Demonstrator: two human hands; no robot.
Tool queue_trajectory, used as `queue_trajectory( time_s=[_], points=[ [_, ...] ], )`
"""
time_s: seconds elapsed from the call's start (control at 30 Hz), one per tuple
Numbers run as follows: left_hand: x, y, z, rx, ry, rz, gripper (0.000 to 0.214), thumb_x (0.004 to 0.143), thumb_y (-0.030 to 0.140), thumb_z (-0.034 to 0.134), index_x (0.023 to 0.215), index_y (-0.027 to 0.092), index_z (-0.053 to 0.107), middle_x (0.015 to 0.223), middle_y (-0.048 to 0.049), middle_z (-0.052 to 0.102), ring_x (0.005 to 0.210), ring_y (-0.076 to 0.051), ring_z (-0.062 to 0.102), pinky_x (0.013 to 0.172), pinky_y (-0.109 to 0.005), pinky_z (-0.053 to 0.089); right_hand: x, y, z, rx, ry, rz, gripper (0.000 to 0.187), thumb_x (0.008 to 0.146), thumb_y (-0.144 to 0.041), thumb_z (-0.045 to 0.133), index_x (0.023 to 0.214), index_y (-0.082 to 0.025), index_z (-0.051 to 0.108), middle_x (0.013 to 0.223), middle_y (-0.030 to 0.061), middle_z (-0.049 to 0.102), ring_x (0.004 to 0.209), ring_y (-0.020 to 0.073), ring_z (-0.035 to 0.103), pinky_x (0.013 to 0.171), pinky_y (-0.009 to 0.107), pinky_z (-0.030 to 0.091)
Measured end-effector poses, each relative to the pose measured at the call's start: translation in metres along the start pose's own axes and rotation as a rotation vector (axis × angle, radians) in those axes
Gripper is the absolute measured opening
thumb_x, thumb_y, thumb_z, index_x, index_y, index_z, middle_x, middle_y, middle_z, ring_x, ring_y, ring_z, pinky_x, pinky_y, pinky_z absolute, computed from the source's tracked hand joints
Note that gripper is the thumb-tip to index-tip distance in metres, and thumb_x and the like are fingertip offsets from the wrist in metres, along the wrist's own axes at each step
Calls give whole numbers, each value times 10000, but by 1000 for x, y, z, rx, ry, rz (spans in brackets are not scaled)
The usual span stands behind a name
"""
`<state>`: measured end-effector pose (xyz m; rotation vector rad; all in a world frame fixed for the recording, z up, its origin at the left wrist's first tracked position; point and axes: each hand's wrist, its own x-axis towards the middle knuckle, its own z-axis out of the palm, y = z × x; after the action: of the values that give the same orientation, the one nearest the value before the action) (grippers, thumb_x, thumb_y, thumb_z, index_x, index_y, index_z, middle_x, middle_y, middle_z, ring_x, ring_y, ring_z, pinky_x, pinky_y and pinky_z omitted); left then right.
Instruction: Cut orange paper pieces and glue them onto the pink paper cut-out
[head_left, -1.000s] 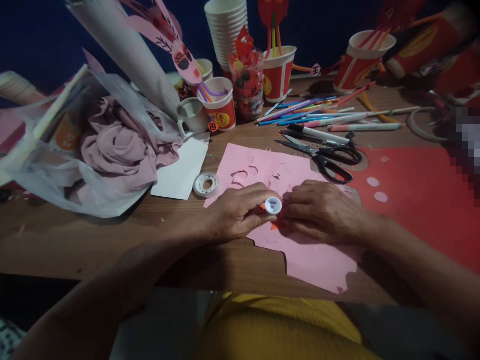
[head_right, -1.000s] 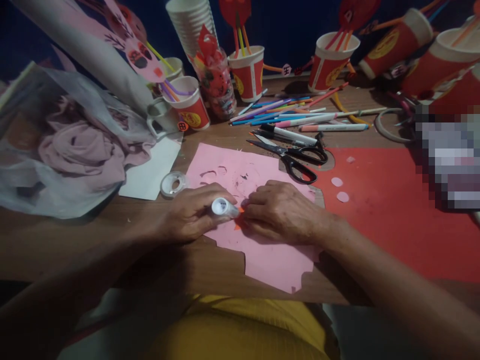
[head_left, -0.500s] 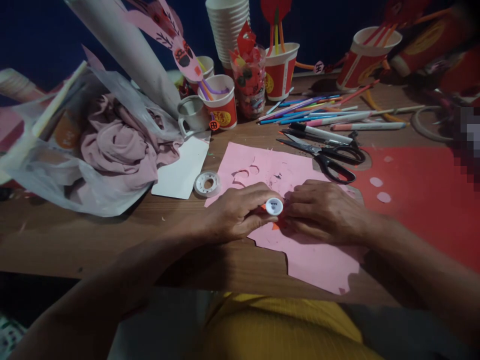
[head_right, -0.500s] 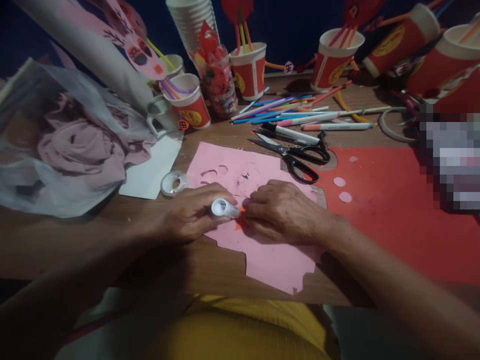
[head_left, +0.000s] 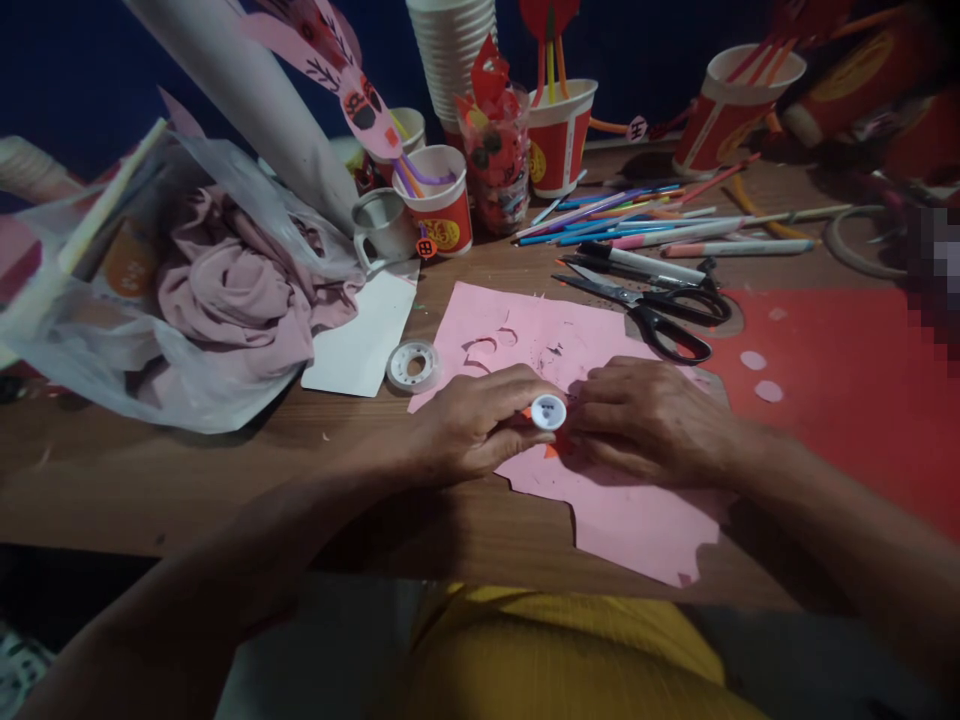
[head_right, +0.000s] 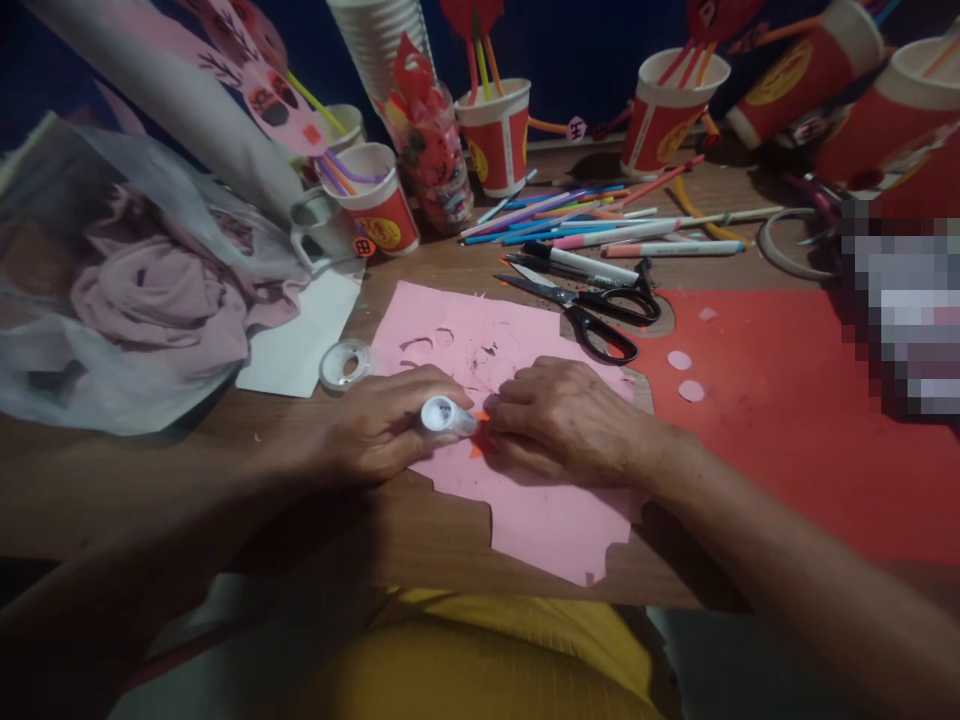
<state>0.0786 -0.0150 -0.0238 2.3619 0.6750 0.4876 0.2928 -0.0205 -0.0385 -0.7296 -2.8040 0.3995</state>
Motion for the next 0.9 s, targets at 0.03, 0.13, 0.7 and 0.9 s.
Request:
queue_trajectory(
  time_s=[0.03, 0.13, 0.7, 0.9],
  points=[
    [0, 0, 0, 2, 1, 1, 128, 842, 176, 494, 945, 113, 538, 869, -45, 595, 800, -115, 543, 699, -199, 428, 0, 0, 0, -2, 1, 0, 336, 909, -317, 353, 871, -155, 645, 735, 55, 618, 667, 165, 493, 641, 305, 331],
    [0, 0, 0, 13, 0, 17, 135, 847, 174, 482, 954, 114, 538, 882, -48, 599, 813, -117, 542, 704, -197, 427, 0, 0, 0, -8, 7, 2, 336, 907, -311, 356, 859, -152, 648, 714, 53, 612, 651, 162, 488, 633, 304, 328],
    [1, -2, 4, -10, 81, 58, 117, 827, 153, 511, 937, 128, 540, 859, -43, 617, 766, -108, 550, 683, -205, 433, -6, 6, -3, 161, 298, 45, 180, 852, -204, 453, 824, -173, 628, 639, 23, 612, 603, 137, 529, 608, 282, 382],
    [0, -2, 4, -32, 58, 17, 104, 820, 146, 504, 917, 143, 540, 825, -37, 604, 733, -111, 547, 655, -214, 434, -10, 8, -13, 224, 661, 262, 111, 791, -119, 539, 755, -156, 637, 633, 24, 639, 556, 103, 563, 527, 225, 418]
  ],
)
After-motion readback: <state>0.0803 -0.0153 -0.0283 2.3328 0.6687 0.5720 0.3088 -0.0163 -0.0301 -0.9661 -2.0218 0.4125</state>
